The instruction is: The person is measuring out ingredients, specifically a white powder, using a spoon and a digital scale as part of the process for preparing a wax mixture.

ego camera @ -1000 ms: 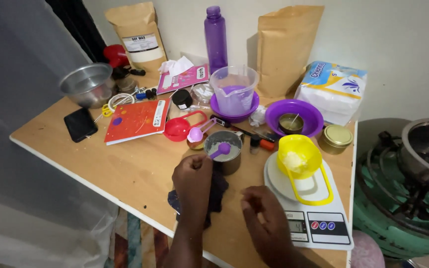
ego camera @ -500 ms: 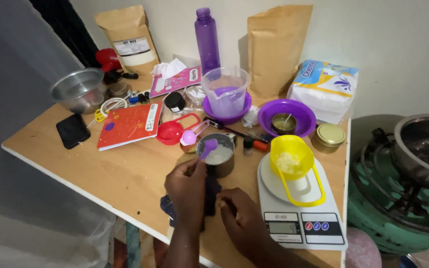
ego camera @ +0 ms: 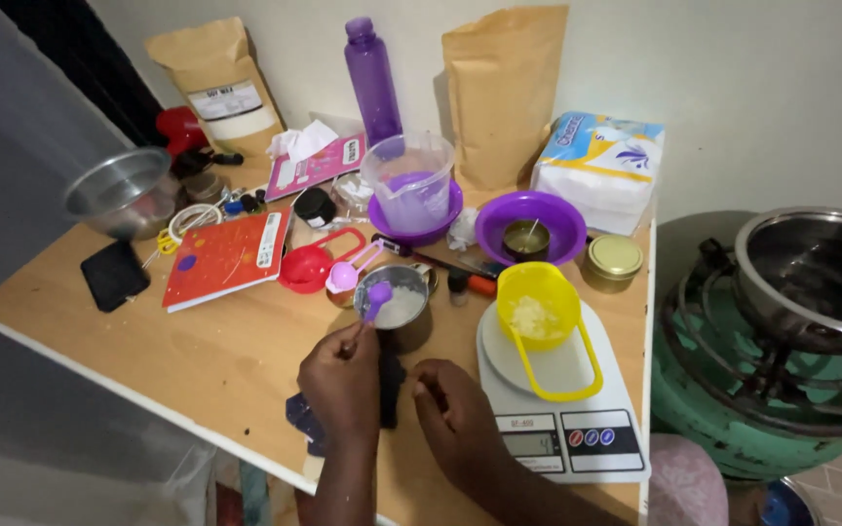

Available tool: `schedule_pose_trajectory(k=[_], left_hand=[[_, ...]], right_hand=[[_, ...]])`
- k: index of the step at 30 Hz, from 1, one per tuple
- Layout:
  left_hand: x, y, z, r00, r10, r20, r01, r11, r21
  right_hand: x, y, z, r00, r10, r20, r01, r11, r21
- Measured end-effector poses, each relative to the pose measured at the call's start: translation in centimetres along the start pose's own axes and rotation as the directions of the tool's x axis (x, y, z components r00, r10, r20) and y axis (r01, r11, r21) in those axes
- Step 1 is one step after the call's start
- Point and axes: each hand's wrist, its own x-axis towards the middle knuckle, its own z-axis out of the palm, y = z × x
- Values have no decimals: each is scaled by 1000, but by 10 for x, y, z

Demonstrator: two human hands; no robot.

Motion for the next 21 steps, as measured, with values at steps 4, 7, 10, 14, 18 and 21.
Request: schedule_pose_trajectory(k=[4,7,10,14,18,21], left_hand=[[-24,17,-3,992,-127,10,127,992,-29],[-35,14,5,973,-232,17,232,972,-25],[-47,27,-1,948,-318,23,319,946,-54],[-42,17,1,948,-316,30,317,948,-19],[-45,-1,-4,952,-298,75,293,953,69],[-42,-35,-11,798,602,11,-602,797,50]], right_hand=[[1,3,3,980,199,-20,-194,970,143],[14,6,5,899,435,55,-424,832,358],[24,2,5,820,554,141,-559,725,403],[37,-12,5,762,622,179,-641,687,342],[49,-26,3,747,652,127,-658,699,281],[52,-30,-1,739,657,149,-670,693,266]])
